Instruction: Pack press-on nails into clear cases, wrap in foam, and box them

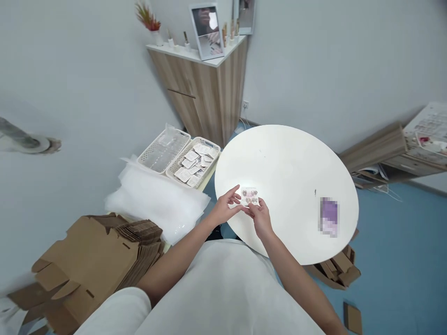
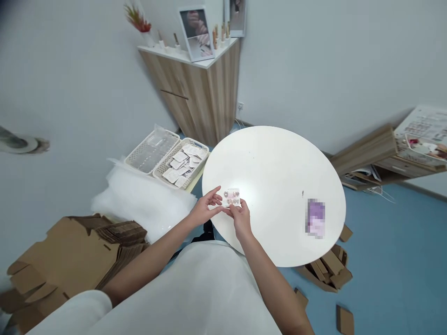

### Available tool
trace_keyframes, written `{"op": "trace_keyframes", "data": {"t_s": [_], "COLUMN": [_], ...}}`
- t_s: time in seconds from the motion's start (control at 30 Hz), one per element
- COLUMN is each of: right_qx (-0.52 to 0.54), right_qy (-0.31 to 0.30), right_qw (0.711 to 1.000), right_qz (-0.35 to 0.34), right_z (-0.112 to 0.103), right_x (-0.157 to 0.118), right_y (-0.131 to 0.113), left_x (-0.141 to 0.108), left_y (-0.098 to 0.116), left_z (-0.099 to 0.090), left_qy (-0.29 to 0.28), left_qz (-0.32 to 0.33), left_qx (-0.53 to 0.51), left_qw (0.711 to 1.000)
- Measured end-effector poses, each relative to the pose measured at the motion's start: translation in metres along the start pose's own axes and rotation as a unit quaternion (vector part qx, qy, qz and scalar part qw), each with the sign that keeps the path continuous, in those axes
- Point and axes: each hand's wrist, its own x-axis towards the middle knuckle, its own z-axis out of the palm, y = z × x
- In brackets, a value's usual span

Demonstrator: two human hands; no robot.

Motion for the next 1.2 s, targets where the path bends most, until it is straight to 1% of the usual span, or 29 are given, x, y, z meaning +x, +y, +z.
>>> {"op": "trace_keyframes", "data": {"t_s": [0.07,0.13,0.2,0.27,0.33,0.47,0.57,0.63,0.7,0.87,0.93,1.03,1.13,1.2], "right_qx": [-0.006,-0.007,-0.011,-0.024,-0.047,-0.142,-0.216,-0.231,-0.225,-0.209,-0.210,-0.204,-0.192,-0.185], "right_qy": [0.004,0.007,-0.001,-0.019,-0.026,0.008,0.013,0.014,0.020,0.052,0.062,0.061,0.064,0.077], "right_qw": [1.000,0.999,0.999,0.998,0.996,0.984,0.970,0.967,0.969,0.971,0.970,0.972,0.975,0.976], "right_qz": [-0.027,-0.038,-0.044,-0.053,-0.068,-0.104,-0.111,-0.108,-0.102,-0.102,-0.103,-0.096,-0.088,-0.087], "right_z": [-0.014,-0.027,-0.039,-0.052,-0.067,-0.094,-0.101,-0.100,-0.094,-0.076,-0.068,-0.054,-0.038,-0.028], "right_x": [-0.012,-0.021,-0.028,-0.033,-0.036,-0.037,-0.037,-0.037,-0.036,-0.025,-0.018,-0.007,0.004,0.010], "right_y": [0.001,0.002,0.004,0.005,0.007,0.007,0.004,0.002,0.001,0.009,0.015,0.024,0.032,0.037], "left_x": [0.002,0.004,0.005,0.005,0.006,0.011,0.017,0.021,0.025,0.029,0.029,0.029,0.030,0.030], "left_y": [0.006,0.009,0.010,0.009,0.008,0.005,0.001,-0.003,-0.007,-0.018,-0.023,-0.031,-0.041,-0.048], "left_z": [0.018,0.034,0.046,0.054,0.059,0.061,0.059,0.057,0.054,0.043,0.035,0.020,0.004,-0.004], "left_qy": [-0.030,-0.054,-0.078,-0.104,-0.129,-0.173,-0.204,-0.211,-0.206,-0.149,-0.138,-0.140,-0.134,-0.123], "left_qz": [0.010,0.020,0.024,0.019,0.011,-0.002,-0.010,-0.008,-0.004,-0.011,-0.006,-0.003,-0.013,-0.022], "left_qx": [0.036,0.052,0.052,0.043,0.033,0.028,0.034,0.037,0.037,0.050,0.049,0.035,0.034,0.041], "left_qw": [0.999,0.997,0.995,0.993,0.991,0.984,0.978,0.977,0.978,0.988,0.989,0.990,0.990,0.991]}}
